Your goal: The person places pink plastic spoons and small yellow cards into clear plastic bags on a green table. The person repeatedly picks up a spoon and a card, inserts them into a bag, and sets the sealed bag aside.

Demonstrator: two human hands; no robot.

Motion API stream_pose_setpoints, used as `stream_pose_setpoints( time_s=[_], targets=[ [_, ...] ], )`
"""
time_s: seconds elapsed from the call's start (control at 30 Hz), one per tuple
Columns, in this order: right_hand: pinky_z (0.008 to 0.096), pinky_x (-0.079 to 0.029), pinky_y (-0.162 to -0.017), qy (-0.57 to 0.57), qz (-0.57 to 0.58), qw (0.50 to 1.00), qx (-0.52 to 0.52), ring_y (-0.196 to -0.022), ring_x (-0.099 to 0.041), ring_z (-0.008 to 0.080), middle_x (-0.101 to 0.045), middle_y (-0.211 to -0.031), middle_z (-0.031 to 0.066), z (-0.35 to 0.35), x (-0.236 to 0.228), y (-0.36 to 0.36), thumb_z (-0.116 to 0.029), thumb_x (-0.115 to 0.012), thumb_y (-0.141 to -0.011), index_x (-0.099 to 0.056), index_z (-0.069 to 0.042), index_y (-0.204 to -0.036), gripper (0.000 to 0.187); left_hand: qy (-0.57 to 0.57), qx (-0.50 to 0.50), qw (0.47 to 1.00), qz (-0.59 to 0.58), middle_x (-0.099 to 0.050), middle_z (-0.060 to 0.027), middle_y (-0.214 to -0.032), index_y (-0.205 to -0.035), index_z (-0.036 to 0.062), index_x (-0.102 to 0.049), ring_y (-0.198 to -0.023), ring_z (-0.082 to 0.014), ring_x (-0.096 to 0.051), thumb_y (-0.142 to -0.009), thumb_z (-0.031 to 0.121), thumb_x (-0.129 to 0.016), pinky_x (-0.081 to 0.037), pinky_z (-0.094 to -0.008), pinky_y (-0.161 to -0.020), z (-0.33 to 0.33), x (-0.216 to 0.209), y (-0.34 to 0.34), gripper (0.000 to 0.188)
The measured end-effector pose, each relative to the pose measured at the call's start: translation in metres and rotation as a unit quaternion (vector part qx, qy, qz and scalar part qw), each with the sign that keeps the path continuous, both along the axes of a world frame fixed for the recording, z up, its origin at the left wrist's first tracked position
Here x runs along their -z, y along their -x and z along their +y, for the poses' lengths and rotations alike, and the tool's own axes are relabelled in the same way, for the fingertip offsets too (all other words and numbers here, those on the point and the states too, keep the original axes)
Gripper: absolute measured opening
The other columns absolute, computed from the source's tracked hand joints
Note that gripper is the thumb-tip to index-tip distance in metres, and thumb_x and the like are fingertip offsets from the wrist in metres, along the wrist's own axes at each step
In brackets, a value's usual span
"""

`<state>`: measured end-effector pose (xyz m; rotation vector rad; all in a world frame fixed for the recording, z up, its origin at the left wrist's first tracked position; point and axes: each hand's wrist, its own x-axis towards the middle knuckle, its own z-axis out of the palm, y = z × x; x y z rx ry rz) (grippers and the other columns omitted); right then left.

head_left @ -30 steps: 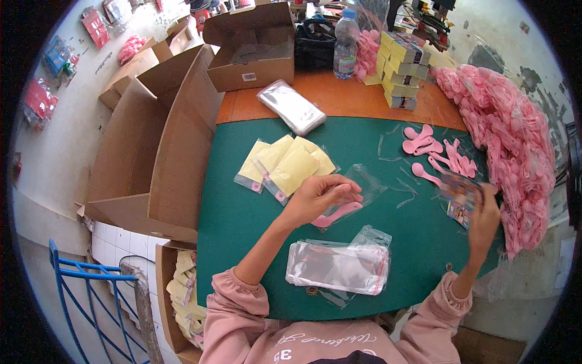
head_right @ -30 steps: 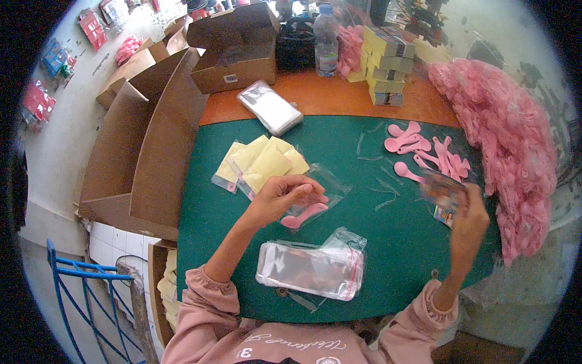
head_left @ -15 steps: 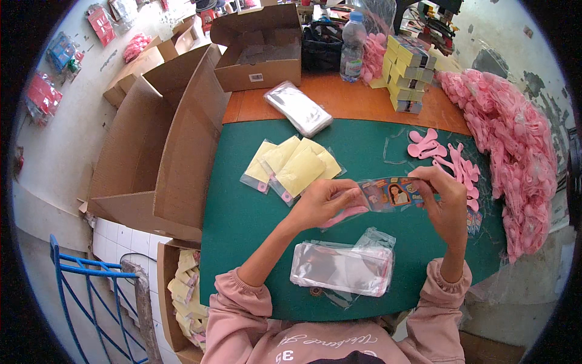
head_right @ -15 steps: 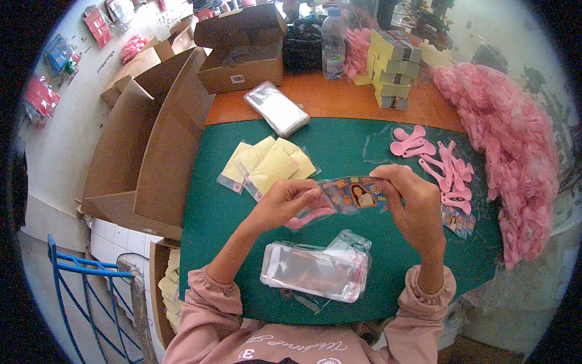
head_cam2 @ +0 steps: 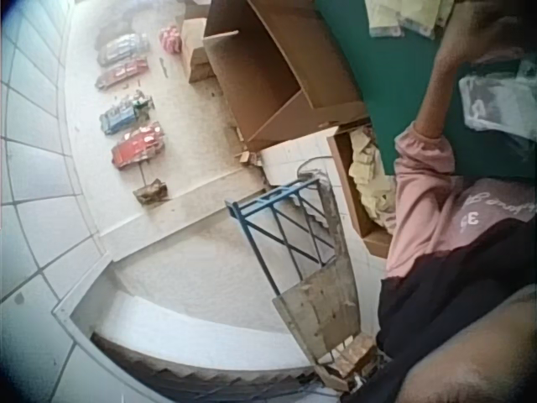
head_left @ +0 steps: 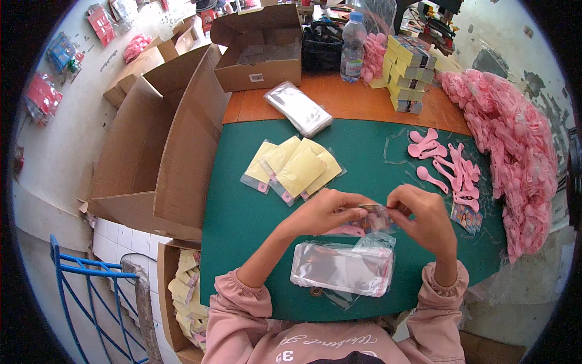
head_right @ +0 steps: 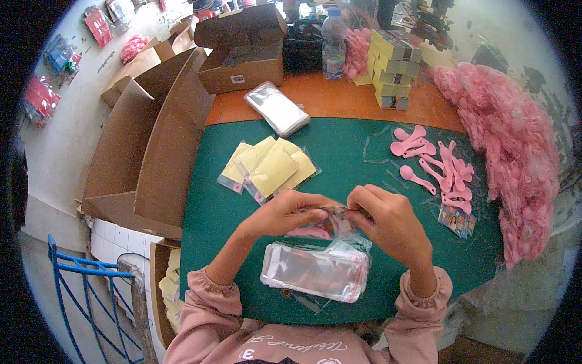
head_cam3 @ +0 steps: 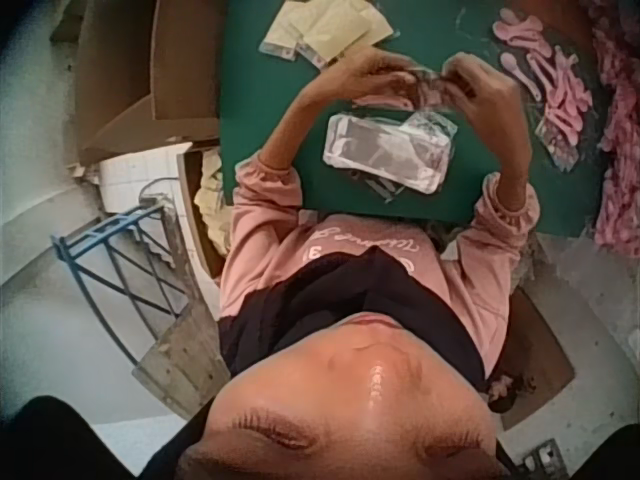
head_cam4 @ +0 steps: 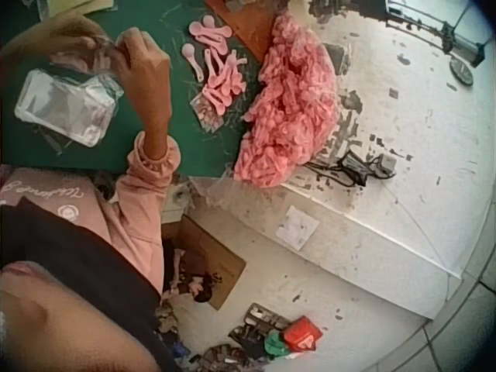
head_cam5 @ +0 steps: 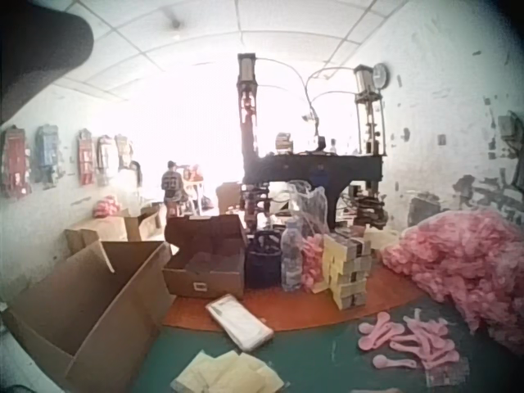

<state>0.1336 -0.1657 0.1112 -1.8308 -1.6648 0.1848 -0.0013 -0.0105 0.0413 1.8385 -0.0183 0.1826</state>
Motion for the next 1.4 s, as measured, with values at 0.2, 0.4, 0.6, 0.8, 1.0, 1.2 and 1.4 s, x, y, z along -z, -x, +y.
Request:
stream_pose_setpoints(
  time_s=[0.2, 0.4, 0.6, 0.8, 1.0, 1.2, 1.4],
  targets=[
    [0.0337, -0.045, -0.056, 0.019, 0.027, 0.996, -0.081, -0.060, -0.056, 0.0273, -0.056, -0.070, 0.0104, 0.018, 0.033, -0.009, -0.009, -0.066, -0.069, -0.057, -0.003, -0.083, 0.018, -0.075, -0.047, 0.995, 0.055, -0.064, -0.0153, -0.084, -0.132, 0.0092, -0.029, -0.073, -0.0227, -0.063, -0.086, 0.021, -0.051, -0.047, -0.0319, -0.066, -0.011, -0.012, 0.000, 0.052],
    [0.0238, -0.042, -0.056, 0.132, 0.250, 0.959, -0.028, -0.059, -0.052, 0.0093, -0.055, -0.062, 0.0017, 0.022, 0.044, -0.038, -0.006, -0.068, -0.067, -0.057, -0.002, -0.086, 0.022, -0.034, 0.036, 0.998, 0.032, -0.062, -0.0100, -0.092, -0.131, 0.0054, -0.028, -0.078, -0.0160, -0.059, -0.083, 0.022, -0.058, -0.046, -0.0270, -0.064, 0.031, 0.011, 0.008, 0.059],
    [0.0211, -0.044, -0.056, 0.063, 0.459, 0.886, 0.006, -0.064, -0.053, 0.0077, -0.056, -0.070, -0.0001, 0.025, 0.035, -0.039, -0.013, -0.069, -0.069, -0.057, 0.000, -0.083, 0.022, 0.143, -0.013, 0.989, 0.033, -0.048, -0.0088, -0.112, -0.131, 0.0065, -0.029, -0.086, -0.0120, -0.055, -0.078, 0.010, -0.062, -0.046, -0.0243, -0.074, 0.043, 0.019, 0.009, 0.063],
    [0.0224, -0.045, -0.055, 0.054, 0.357, 0.932, 0.022, -0.060, -0.052, 0.0079, -0.056, -0.065, 0.0000, 0.021, 0.055, -0.063, -0.010, -0.064, -0.073, -0.055, -0.001, -0.076, 0.013, 0.137, -0.056, 0.987, 0.066, -0.057, -0.0105, -0.096, -0.131, 0.0072, -0.028, -0.080, -0.0114, -0.056, -0.081, 0.014, -0.060, -0.048, -0.0254, -0.067, 0.028, 0.029, -0.003, 0.059],
    [0.0264, -0.046, -0.060, -0.047, 0.106, 0.983, 0.141, -0.065, -0.057, 0.0144, -0.058, -0.074, 0.0090, 0.033, 0.056, -0.046, -0.008, -0.064, -0.072, -0.055, 0.001, -0.084, 0.017, 0.084, -0.133, 0.985, 0.071, -0.055, -0.0149, -0.100, -0.128, 0.0096, -0.025, -0.088, -0.0180, -0.057, -0.091, 0.021, -0.043, -0.049, -0.0289, -0.072, 0.004, 0.044, -0.016, 0.043],
    [0.0308, -0.045, -0.071, 0.061, 0.055, 0.994, -0.075, -0.081, -0.056, 0.0229, -0.055, -0.090, 0.0116, 0.034, 0.061, -0.031, -0.008, -0.069, -0.067, -0.054, -0.004, -0.101, 0.037, 0.399, -0.084, 0.907, 0.103, -0.054, -0.0196, -0.102, -0.132, 0.0111, -0.008, -0.093, -0.0228, -0.058, -0.093, 0.019, -0.039, -0.049, -0.0323, -0.079, 0.006, 0.059, -0.013, 0.051],
    [0.0337, -0.044, -0.068, 0.083, -0.022, 0.996, -0.035, -0.076, -0.054, 0.0258, -0.051, -0.082, 0.0119, 0.038, 0.091, -0.020, -0.010, -0.065, -0.069, -0.053, -0.003, -0.085, 0.021, 0.329, -0.060, 0.936, 0.113, -0.053, -0.0209, -0.103, -0.135, 0.0125, -0.002, -0.093, -0.0234, -0.059, -0.090, 0.005, -0.040, -0.050, -0.0316, -0.081, 0.008, 0.066, -0.016, 0.059]
  ],
)
